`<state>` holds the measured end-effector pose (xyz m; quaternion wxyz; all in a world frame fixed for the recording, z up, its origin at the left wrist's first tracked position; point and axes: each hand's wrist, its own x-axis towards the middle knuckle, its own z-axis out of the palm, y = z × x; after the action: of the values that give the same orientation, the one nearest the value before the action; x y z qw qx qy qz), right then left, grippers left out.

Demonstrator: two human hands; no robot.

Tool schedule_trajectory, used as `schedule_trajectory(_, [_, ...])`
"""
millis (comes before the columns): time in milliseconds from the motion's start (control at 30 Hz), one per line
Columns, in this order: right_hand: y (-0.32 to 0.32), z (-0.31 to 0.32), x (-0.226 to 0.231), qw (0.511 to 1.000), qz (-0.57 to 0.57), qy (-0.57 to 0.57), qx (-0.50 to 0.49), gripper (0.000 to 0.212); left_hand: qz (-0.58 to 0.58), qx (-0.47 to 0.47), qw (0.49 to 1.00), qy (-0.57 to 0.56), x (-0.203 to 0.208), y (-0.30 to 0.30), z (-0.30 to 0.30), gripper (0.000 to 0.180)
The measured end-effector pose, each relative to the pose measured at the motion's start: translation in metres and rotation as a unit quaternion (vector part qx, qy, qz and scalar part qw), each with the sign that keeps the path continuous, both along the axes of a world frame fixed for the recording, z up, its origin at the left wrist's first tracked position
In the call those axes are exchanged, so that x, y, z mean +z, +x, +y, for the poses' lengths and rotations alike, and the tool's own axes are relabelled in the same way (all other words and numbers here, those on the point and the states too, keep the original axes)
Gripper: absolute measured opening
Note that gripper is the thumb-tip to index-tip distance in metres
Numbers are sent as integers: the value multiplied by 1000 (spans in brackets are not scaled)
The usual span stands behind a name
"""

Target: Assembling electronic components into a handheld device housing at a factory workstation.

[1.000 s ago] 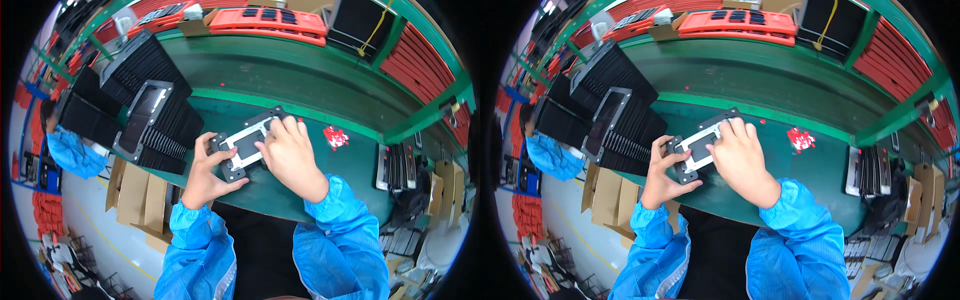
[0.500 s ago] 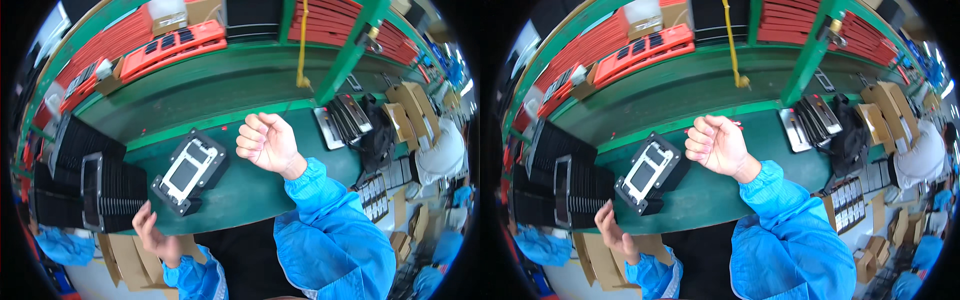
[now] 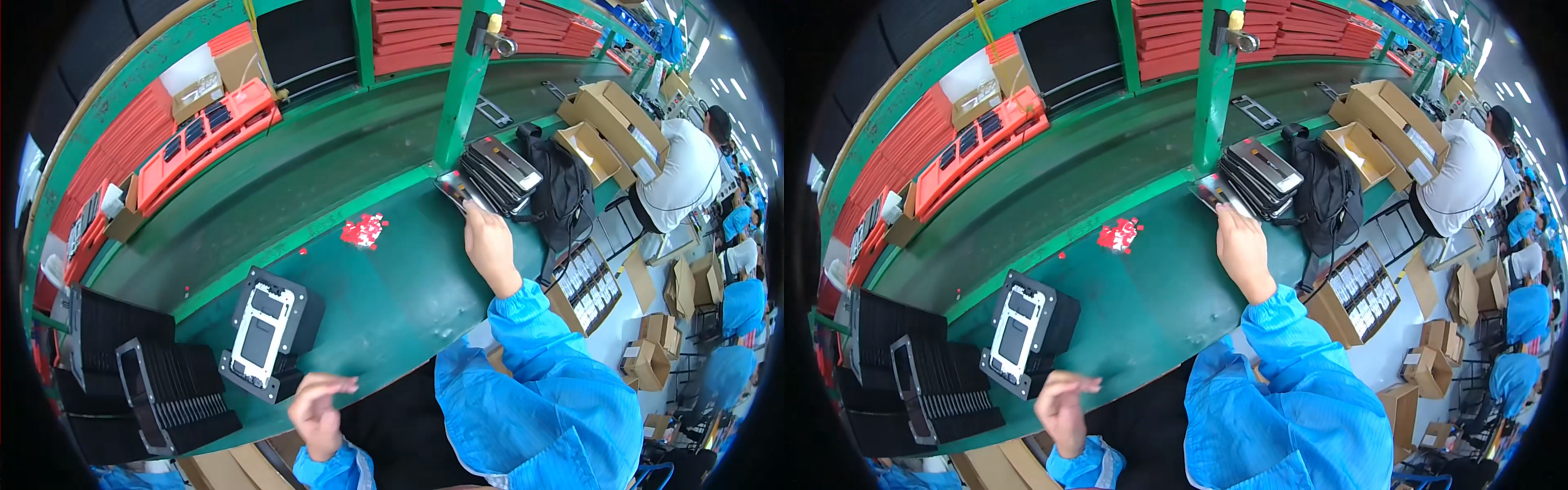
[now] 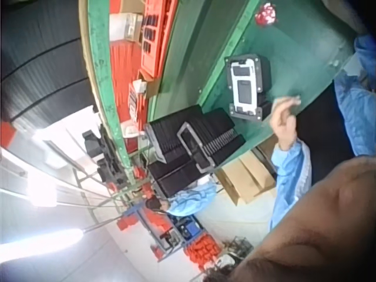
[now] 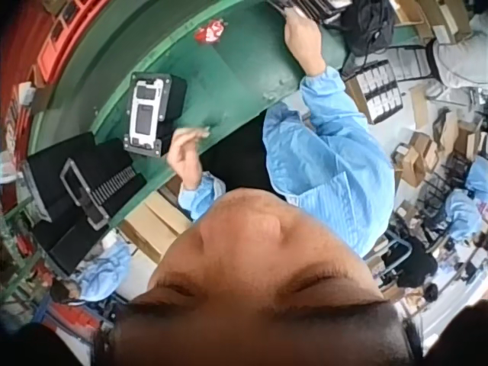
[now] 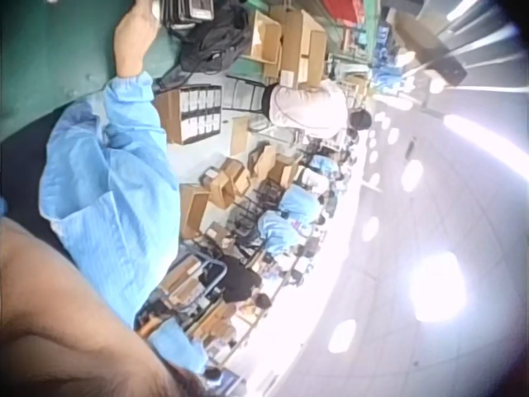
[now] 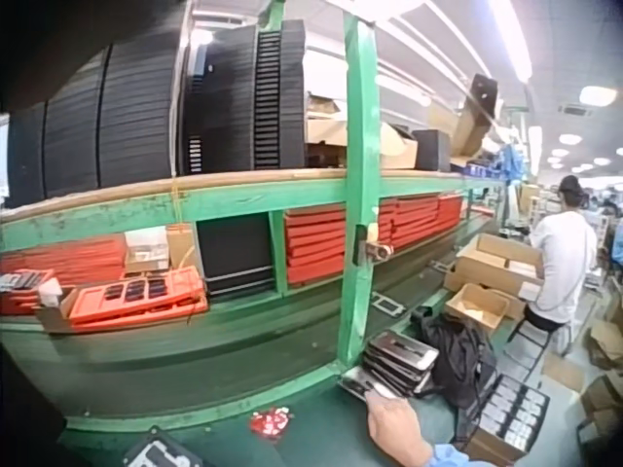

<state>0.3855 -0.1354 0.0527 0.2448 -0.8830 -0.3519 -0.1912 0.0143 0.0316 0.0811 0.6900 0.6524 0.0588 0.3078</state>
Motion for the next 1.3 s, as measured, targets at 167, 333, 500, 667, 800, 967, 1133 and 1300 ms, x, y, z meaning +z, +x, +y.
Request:
schedule_trajectory(167, [-120,13,45,924,143,165,313,29,31,23,990,-138,16,60,-38,91])
schedule_trajectory(333, [-168,42,59,718,440,223,490,29,42,45,988,142,-28,54,-21,97])
schedule_trajectory(500, [-180,64,53,506,667,353,417,10,155,106,933,306,-20,40,-32,93])
schedule_trajectory(667, [-173,63,59,509,648,263,501,8,134,54,970,193,-42,21,-36,90])
schedule_trajectory(800, [-98,103,63,701,523,223,431,19,71,-24,993,-93,-14,17,-31,92])
schedule_trajectory(967, [-31,143,14,934,184,62,300,13,16,5,984,-178,14,19,-25,96])
schedule_trajectory(1133, [-114,131,80,688,456,208,525,13,6,16,969,-245,18,8,-14,100])
schedule_trajectory(1300, [-142,146,120,434,669,-31,602,25,-5,31,972,-235,32,0,4,103])
